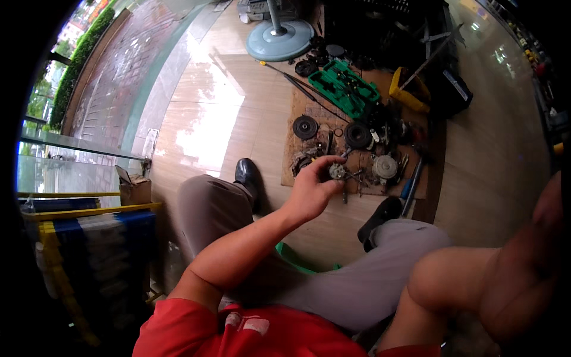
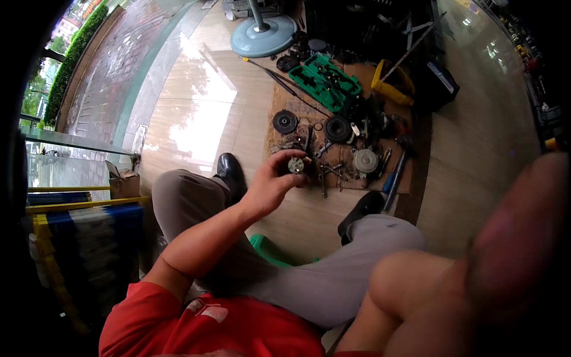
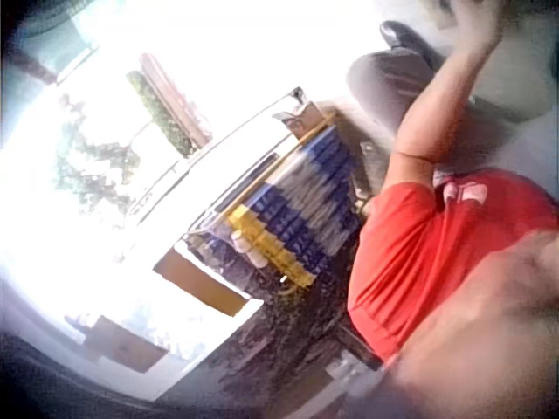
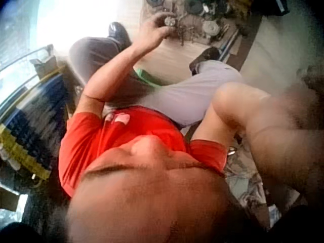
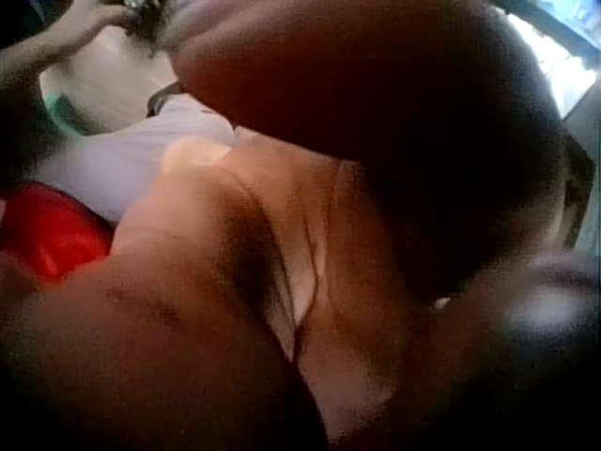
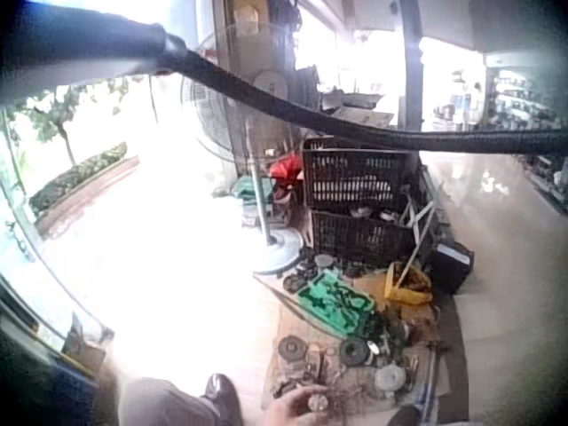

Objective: The person disassembles a small electric component using a screwdriver, then uses a hammer and pliers to separate the casing and remove internal parts.

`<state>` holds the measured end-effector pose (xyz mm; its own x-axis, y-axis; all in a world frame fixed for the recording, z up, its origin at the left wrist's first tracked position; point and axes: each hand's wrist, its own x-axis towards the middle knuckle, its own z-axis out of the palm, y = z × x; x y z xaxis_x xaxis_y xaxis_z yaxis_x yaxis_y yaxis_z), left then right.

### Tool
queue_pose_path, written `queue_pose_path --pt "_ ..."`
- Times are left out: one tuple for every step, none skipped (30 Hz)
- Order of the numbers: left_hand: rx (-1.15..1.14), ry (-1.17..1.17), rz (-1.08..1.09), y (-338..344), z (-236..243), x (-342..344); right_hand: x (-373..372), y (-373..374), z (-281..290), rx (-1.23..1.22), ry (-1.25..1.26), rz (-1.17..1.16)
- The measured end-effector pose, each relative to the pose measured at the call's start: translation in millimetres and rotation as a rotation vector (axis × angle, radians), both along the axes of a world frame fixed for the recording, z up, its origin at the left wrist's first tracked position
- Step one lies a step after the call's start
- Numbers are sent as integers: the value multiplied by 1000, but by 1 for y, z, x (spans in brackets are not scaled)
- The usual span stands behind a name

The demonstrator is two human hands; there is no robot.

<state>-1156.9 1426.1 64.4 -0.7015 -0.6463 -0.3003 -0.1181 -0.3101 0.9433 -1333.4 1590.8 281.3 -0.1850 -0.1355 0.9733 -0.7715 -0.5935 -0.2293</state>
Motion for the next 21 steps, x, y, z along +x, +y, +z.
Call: queue_pose_path --pt "6 25 10 2 -1 0 3 -1 1 3 -3 13" --pt "7 50 18 4 -1 0 5 -4 4 5 -5 25" --pt "8 75 26 4 0 0 6 -4 7 2 -8 29" --pt "18 15 -76 1 2 3 8 -5 9 -2 -11 37" --pt "34 42 -69 1 2 3 9 -5 13 -3 -14 41" --pt "50 68 -62 1 1 3 11 -6 16 -9 -17 43" --pt "66 95 -55 1 1 4 12 -8 18 -8 -27 43" --pt "64 63 -48 -4 6 0 13 -13 21 -26 -29 48" --pt "82 68 -24 -2 8 1 15 -16 24 -28 -33 51" --pt "101 74 -3 3 8 4 19 -18 26 -23 -53 51" --pt "107 93 15 3 11 1 21 -22 34 -34 -66 49" --pt "82 127 10 0 13 -2 23 -25 40 -35 -99 41" --pt "125 107 19 1 18 0 24 -30 42 -27 -138 30" --pt "154 94 29 -1 31 1 26 -36 42 -24 -174 27" --pt "191 104 20 -3 45 -6 26 -39 43 31 -216 1" --pt "240 154 28 -14 44 4 34 -59 33 128 -271 14" --pt "263 184 27 -24 50 9 35 -70 18 194 -341 24" --pt "234 133 36 -29 71 8 32 -78 -5 362 -375 0" --pt "171 144 -4 -37 79 2 25 -83 -29 520 -357 -28" --pt "121 155 -52 -42 83 -7 22 -84 -47 734 -358 -134" --pt "75 168 -102 -47 85 -17 15 -84 -80 810 -373 -118"
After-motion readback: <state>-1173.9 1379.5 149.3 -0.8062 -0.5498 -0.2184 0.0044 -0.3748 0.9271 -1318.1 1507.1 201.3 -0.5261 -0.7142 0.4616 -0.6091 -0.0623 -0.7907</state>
